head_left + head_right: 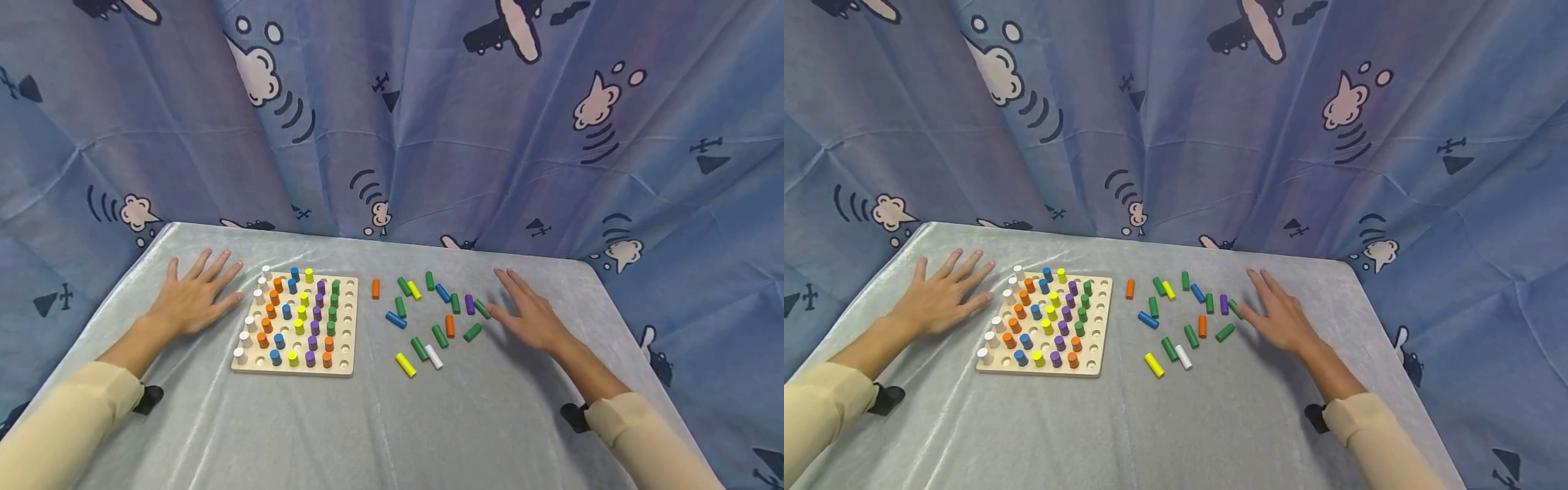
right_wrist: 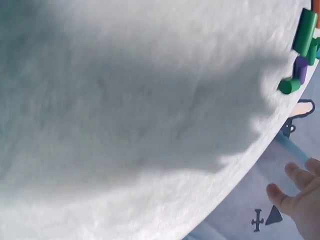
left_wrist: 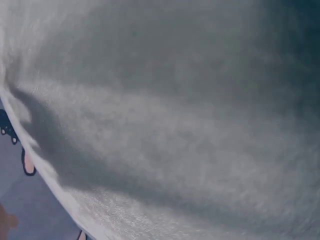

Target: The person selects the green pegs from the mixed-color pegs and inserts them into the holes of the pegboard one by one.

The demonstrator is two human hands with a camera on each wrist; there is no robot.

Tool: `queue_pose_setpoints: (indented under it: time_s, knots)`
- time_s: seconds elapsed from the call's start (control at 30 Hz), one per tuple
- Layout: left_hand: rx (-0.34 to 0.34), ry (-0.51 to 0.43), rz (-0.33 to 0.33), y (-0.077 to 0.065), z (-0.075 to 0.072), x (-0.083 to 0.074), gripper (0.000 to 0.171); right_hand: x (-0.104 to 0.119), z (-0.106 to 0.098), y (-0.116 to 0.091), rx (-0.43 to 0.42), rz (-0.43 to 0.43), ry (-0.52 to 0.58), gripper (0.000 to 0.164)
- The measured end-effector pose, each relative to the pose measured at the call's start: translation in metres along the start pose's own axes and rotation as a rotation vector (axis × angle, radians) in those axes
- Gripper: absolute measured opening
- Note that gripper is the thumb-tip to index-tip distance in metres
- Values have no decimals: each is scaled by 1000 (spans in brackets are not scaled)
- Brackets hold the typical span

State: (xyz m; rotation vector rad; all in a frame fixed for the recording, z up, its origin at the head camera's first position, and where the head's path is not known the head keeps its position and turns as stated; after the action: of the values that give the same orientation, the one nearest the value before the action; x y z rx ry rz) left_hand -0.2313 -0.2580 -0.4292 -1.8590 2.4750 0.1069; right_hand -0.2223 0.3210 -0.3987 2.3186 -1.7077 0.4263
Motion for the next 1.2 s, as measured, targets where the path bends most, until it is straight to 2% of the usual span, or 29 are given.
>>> queue_pose_setpoints:
  time_s: [0.13,0.27,0.6,0.93,1.2]
  knots:
    - [21,-10,61,-3,3,-3,67,0,6,2,-32,-21,98,79]
    - [33,-19,123,-6,7,-2,66,0,14,1,-84,-21,140,75]
    - [88,-105,194,-17,14,-4,63,1,22,1,-122,72,200,67]
    - [57,-137,249,-17,14,-9,65,-5,29,-1,-136,116,152,61]
    - [51,-138,251,-19,16,-9,67,-5,28,1,-158,110,120,54]
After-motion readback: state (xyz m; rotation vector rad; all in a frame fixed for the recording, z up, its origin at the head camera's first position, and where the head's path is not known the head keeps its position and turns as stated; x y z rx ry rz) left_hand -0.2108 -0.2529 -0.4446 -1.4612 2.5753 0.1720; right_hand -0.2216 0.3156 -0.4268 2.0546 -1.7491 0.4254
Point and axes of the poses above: each hand's wrist, its own y-axis towards the middle knuckle, its own z-axis out of the palm, x = y × z, the point moved 3 cm from there along y, towards the middle knuckle, and after that the axes turned 4 degrees about -z, right-handed, at the moved point
